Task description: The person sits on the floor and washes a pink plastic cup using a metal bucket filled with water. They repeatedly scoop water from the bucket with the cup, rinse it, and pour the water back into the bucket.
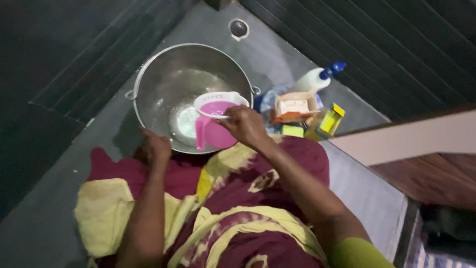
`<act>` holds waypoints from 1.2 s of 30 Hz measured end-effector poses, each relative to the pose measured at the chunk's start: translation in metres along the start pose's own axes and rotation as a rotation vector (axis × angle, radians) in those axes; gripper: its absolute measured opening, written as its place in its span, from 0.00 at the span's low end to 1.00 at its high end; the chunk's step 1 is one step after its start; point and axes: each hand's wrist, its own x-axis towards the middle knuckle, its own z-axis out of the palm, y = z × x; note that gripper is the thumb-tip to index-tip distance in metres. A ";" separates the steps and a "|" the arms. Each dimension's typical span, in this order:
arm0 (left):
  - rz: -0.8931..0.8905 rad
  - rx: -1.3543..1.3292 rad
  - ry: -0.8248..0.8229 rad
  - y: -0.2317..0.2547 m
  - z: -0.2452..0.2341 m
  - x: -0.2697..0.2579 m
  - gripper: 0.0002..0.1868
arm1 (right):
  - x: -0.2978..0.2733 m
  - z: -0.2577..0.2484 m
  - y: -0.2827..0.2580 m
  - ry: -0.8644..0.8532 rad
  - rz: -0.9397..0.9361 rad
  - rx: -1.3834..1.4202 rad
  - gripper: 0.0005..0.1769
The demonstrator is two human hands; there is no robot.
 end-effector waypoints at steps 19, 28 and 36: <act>0.429 0.264 0.258 0.002 -0.016 -0.047 0.37 | -0.035 -0.022 -0.005 0.173 -0.111 -0.035 0.12; 0.450 0.126 0.152 -0.002 -0.038 -0.070 0.40 | -0.041 -0.002 -0.001 0.204 -0.139 0.013 0.13; 0.544 0.235 0.112 -0.010 -0.038 -0.086 0.41 | -0.047 0.012 0.019 0.246 -0.125 0.043 0.13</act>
